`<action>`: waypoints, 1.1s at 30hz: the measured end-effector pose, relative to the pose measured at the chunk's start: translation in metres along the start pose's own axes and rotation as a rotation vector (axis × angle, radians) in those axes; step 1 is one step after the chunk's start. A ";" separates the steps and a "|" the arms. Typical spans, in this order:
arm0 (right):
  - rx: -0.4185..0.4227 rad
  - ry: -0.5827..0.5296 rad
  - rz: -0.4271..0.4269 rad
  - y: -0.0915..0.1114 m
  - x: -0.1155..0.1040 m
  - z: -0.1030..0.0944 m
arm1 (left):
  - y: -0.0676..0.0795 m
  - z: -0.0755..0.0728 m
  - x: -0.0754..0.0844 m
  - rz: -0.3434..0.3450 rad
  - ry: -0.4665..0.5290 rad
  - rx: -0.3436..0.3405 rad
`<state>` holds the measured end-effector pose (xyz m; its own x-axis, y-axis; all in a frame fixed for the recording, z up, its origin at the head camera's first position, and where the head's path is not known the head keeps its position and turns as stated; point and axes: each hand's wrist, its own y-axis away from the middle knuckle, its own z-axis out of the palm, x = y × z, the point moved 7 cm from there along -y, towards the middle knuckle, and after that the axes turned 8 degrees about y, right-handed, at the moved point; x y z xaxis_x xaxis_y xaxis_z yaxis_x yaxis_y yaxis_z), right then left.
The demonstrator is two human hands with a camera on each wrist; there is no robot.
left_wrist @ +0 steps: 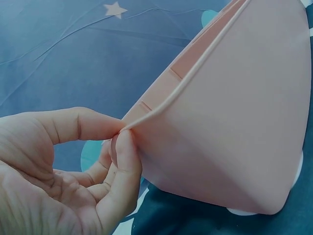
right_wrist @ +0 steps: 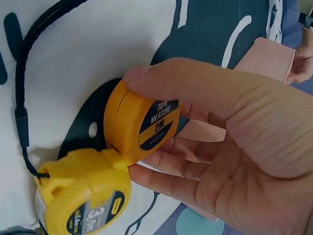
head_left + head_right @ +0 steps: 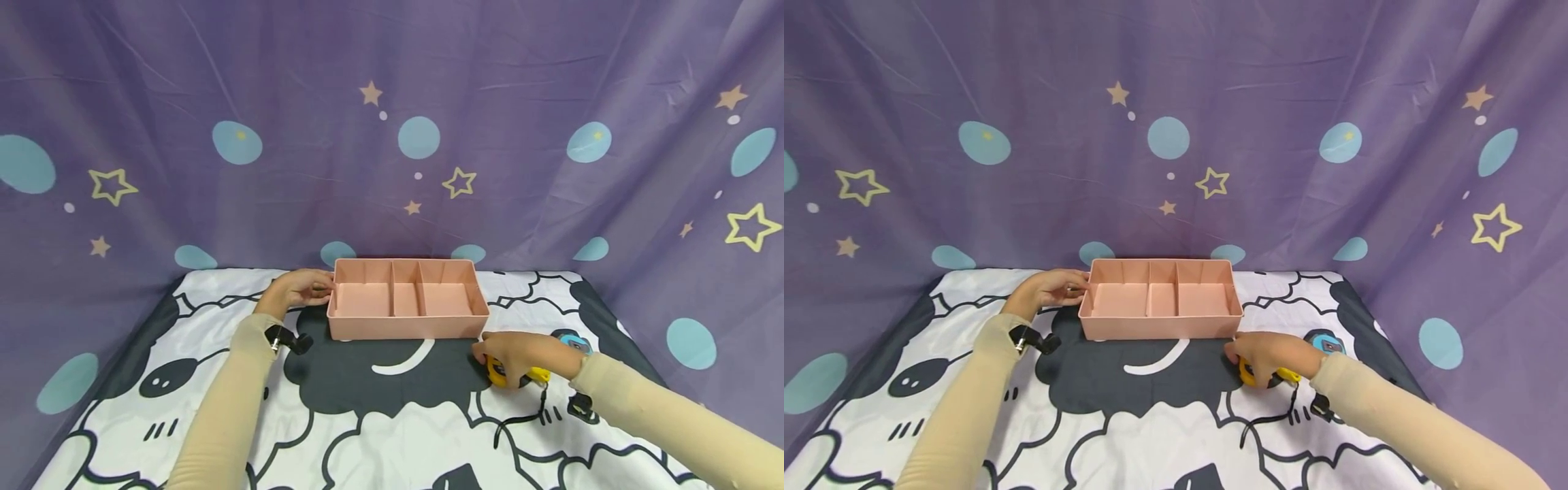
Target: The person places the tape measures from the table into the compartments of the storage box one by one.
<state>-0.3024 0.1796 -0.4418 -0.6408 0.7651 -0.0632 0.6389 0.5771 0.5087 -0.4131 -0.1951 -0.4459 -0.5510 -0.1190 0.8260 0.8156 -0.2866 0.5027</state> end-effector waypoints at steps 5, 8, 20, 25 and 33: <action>0.009 0.001 -0.030 0.000 -0.003 -0.002 | -0.003 -0.001 -0.001 0.000 0.003 -0.003; 0.010 -0.009 -0.038 -0.001 -0.004 -0.004 | -0.004 -0.003 -0.002 0.002 0.021 -0.008; -0.007 -0.061 -0.022 0.000 -0.010 -0.017 | -0.004 -0.006 -0.008 0.027 0.091 -0.054; 0.029 -0.104 -0.057 0.002 -0.016 -0.037 | -0.004 -0.007 -0.008 0.036 0.099 -0.077; 0.157 -0.081 -0.174 0.007 -0.026 -0.081 | -0.004 -0.003 -0.007 0.052 0.088 -0.114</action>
<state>-0.3159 0.1410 -0.3666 -0.7147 0.6671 -0.2101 0.5843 0.7346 0.3448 -0.4134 -0.1960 -0.4544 -0.5258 -0.2185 0.8221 0.8210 -0.3832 0.4232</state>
